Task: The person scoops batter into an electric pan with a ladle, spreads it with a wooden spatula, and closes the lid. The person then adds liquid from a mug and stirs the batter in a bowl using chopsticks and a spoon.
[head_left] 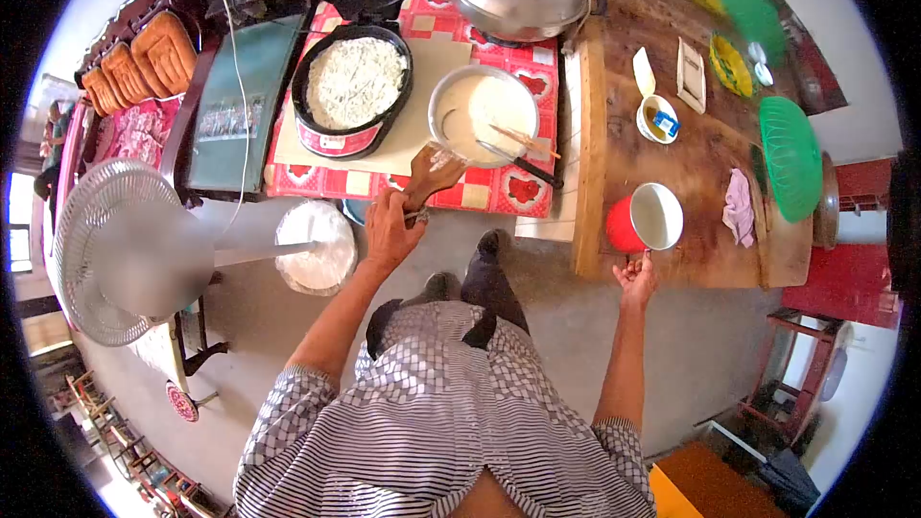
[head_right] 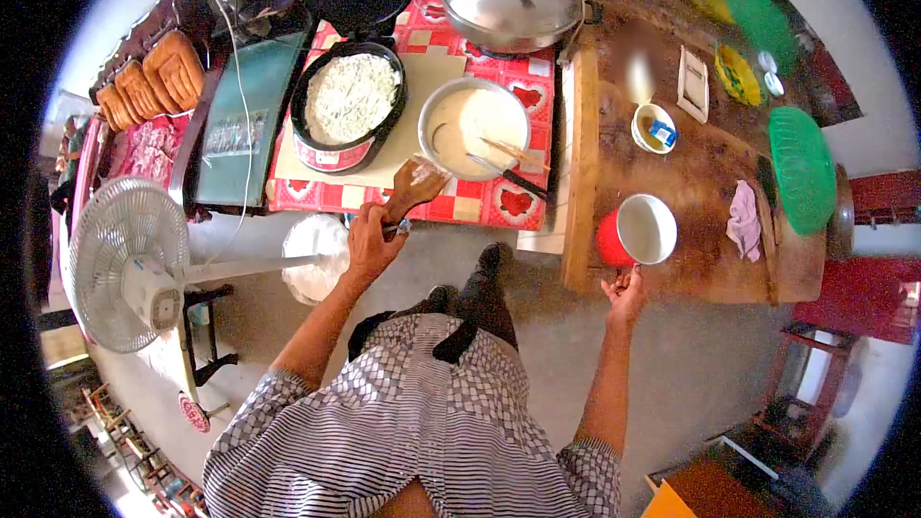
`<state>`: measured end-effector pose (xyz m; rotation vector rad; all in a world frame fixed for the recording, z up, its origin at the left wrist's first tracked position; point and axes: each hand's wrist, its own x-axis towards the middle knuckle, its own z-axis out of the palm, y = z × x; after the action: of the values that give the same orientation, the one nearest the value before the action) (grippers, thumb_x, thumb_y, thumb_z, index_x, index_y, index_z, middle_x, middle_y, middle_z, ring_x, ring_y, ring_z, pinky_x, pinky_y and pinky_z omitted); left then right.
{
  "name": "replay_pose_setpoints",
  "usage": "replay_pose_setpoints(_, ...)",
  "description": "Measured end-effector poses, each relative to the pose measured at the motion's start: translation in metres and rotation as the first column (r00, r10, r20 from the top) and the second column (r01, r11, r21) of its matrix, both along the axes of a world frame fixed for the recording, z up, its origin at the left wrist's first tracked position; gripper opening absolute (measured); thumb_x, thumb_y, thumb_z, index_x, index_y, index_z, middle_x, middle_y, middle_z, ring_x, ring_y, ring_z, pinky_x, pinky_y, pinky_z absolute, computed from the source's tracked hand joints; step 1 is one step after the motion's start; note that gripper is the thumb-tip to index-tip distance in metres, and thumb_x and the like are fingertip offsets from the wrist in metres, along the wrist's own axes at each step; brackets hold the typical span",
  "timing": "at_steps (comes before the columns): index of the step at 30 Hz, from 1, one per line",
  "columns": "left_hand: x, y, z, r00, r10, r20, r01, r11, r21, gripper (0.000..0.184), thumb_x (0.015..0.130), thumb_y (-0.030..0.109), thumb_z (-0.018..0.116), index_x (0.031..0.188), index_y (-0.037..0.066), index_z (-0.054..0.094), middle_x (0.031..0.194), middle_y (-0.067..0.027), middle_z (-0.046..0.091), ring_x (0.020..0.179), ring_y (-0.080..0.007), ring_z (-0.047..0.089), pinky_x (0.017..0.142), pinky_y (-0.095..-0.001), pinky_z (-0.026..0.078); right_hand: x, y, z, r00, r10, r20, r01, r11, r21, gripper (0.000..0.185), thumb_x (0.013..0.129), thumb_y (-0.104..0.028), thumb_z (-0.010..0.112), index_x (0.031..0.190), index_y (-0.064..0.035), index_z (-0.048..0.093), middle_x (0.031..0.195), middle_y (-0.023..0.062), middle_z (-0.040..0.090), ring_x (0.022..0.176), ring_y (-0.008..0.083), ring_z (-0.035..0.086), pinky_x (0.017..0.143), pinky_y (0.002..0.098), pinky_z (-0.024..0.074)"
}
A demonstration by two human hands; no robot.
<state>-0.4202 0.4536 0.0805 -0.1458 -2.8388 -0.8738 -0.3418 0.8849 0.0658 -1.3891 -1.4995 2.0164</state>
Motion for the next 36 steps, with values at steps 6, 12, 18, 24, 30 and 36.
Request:
replay_pose_setpoints(6,-0.034,0.038,-0.006,1.000,0.015,-0.016,-0.017,0.996,-0.082,0.039,0.060,0.017,0.069,0.087,0.007,0.043,0.092,-0.0124,0.048,0.089,-0.0313,0.048,0.073,-0.0423,0.036,-0.031,0.039,-0.016,0.992,0.073,-0.105,-0.083,0.993,-0.090,0.033,0.083,-0.039,0.054,0.072,-0.0099,0.044,0.061,0.0006,0.044,0.053,0.0122,0.045,0.067,0.0401,0.0518)
replay_pose_setpoints(12,-0.061,0.066,-0.012,0.993,0.030,0.113,-0.020,0.996,-0.087,0.038,0.061,0.018,0.069,0.086,0.007,0.043,0.092,-0.0119,0.048,0.087,-0.0303,0.048,0.074,-0.0417,0.036,-0.044,0.047,-0.010,0.988,0.152,0.020,-0.150,0.987,-0.063,0.030,0.086,-0.037,0.050,0.088,-0.0062,0.049,0.075,0.0058,0.053,0.067,0.0138,0.053,0.066,0.0351,0.0525)
replay_pose_setpoints(18,-0.094,0.077,0.003,0.997,-0.017,0.076,0.024,0.995,-0.097,0.036,0.062,0.020,0.068,0.086,0.006,0.046,0.088,-0.0124,0.050,0.085,-0.0310,0.050,0.072,-0.0425,0.037,-0.012,0.059,-0.006,0.943,0.154,0.294,-0.319,0.663,0.677,0.026,0.085,-0.023,0.052,0.097,-0.0005,0.052,0.089,0.0122,0.057,0.085,0.0210,0.055,0.074,0.0371,0.0471)
replay_pose_setpoints(24,-0.148,0.097,0.040,0.965,-0.179,0.192,0.219,0.952,-0.215,0.030,0.063,0.020,0.067,0.081,0.004,0.049,0.077,-0.0154,0.054,0.073,-0.0338,0.055,0.065,-0.0445,0.043,-0.149,-0.079,0.076,0.652,0.694,0.306,-0.537,0.138,0.832,0.033,0.071,0.000,0.057,0.103,-0.0027,0.052,0.094,0.0158,0.054,0.088,0.0318,0.054,0.079,0.0386,0.0429)
replay_pose_setpoints(30,-0.203,0.113,0.079,0.921,-0.325,0.215,0.369,0.905,-0.211,0.030,0.065,0.022,0.062,0.084,0.002,0.051,0.076,-0.0179,0.058,0.064,-0.0352,0.059,0.055,-0.0434,0.047,-0.256,-0.169,0.025,0.400,0.868,0.295,-0.412,-0.117,0.903,0.045,0.059,-0.001,0.062,0.101,-0.0099,0.050,0.095,0.0078,0.054,0.088,0.0264,0.053,0.071,0.0361,0.0461)
replay_pose_setpoints(36,-0.256,0.112,0.085,0.931,-0.313,0.190,0.341,0.930,-0.140,0.041,0.070,0.036,0.064,0.087,0.001,0.053,0.083,-0.0191,0.058,0.068,-0.0360,0.059,0.058,-0.0419,0.048,-0.302,-0.174,-0.004,0.399,0.885,0.241,-0.406,-0.065,0.912,0.030,0.060,-0.006,0.064,0.088,-0.0093,0.055,0.083,0.0070,0.055,0.078,0.0258,0.053,0.066,0.0371,0.0468)
